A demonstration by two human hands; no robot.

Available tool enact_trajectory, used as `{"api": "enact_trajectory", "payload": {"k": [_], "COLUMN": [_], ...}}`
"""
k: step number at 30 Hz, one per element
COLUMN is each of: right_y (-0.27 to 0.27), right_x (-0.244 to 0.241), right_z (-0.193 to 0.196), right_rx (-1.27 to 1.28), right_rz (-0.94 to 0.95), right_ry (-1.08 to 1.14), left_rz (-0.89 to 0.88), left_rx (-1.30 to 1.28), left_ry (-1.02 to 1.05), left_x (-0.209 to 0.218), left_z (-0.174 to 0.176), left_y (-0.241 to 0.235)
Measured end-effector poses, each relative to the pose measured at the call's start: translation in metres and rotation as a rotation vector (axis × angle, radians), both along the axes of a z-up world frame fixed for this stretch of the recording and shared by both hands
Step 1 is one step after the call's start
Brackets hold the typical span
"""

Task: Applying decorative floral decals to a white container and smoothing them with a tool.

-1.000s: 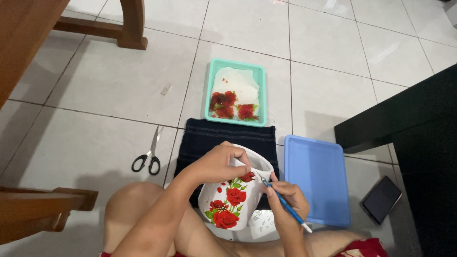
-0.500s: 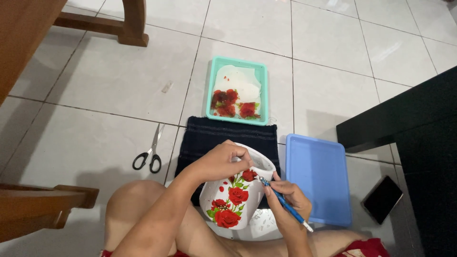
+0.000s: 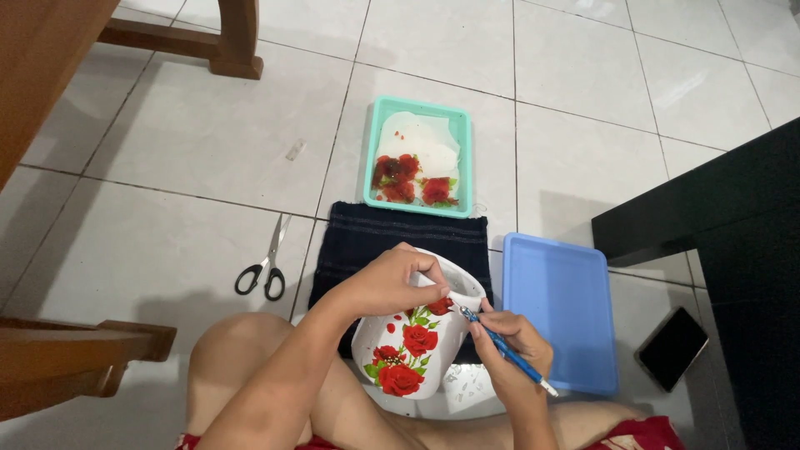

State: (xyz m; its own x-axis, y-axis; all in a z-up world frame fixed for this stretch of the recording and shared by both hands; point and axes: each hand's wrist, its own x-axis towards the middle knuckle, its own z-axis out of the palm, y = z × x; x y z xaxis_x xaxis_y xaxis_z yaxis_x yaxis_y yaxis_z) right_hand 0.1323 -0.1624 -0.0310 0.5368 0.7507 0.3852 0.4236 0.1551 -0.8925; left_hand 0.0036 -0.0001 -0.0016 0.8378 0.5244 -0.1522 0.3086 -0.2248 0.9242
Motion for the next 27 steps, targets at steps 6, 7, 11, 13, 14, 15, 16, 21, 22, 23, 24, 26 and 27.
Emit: {"api": "enact_trajectory", "payload": {"k": [6,7,11,13,14,15,16,21,22,23,24,26,27], "right_y": [-0.001,0.0,0.001,0.001,0.001,0.0,0.0,0.001,0.002,0.002,0.002,0.003,0.003], "right_x": [0.001,-0.002,-0.011,-0.01,-0.008,-0.006,-0.007,-0.011,-0.012,-0.013,-0.013,-0.014,-0.014], "right_z": [-0.023,-0.024,-0.021,-0.025,-0.031,-0.038,-0.035,-0.026,-0.025,-0.024,-0.023,-0.025,-0.026], "right_rx": [0.117,0.117,0.094,0.082,0.106,0.13,0.13,0.107,0.107,0.114,0.121,0.126,0.13], "right_rz": [0.053,0.051,-0.024,-0.033,-0.018,-0.003,-0.004,0.002,0.003,0.016,0.029,0.016,0.004], "right_ry": [0.039,0.039,0.026,0.03,0.069,0.106,0.106,0.071,0.072,0.081,0.089,0.081,0.072], "left_rz": [0.023,0.022,0.015,0.016,0.017,0.019,0.018,0.071,0.072,0.068,0.064,0.072,0.081], "left_rx": [0.001,0.001,0.064,0.096,0.065,0.034,0.034,0.072,0.072,0.084,0.095,0.089,0.082], "left_ry": [-0.065,-0.064,-0.153,-0.167,-0.162,-0.159,-0.158,-0.006,-0.005,-0.023,-0.04,-0.051,-0.063], "left_x": [0.001,0.002,0.003,0.003,0.003,0.003,0.003,0.004,0.003,0.003,0.003,0.004,0.005], "left_z": [0.003,0.001,-0.004,-0.004,-0.002,0.0,-0.003,-0.01,-0.011,-0.012,-0.013,-0.016,-0.017], "left_y": [0.0,0.001,0.003,0.003,0.002,0.001,0.001,0.001,0.002,0.002,0.002,0.001,0.001]}}
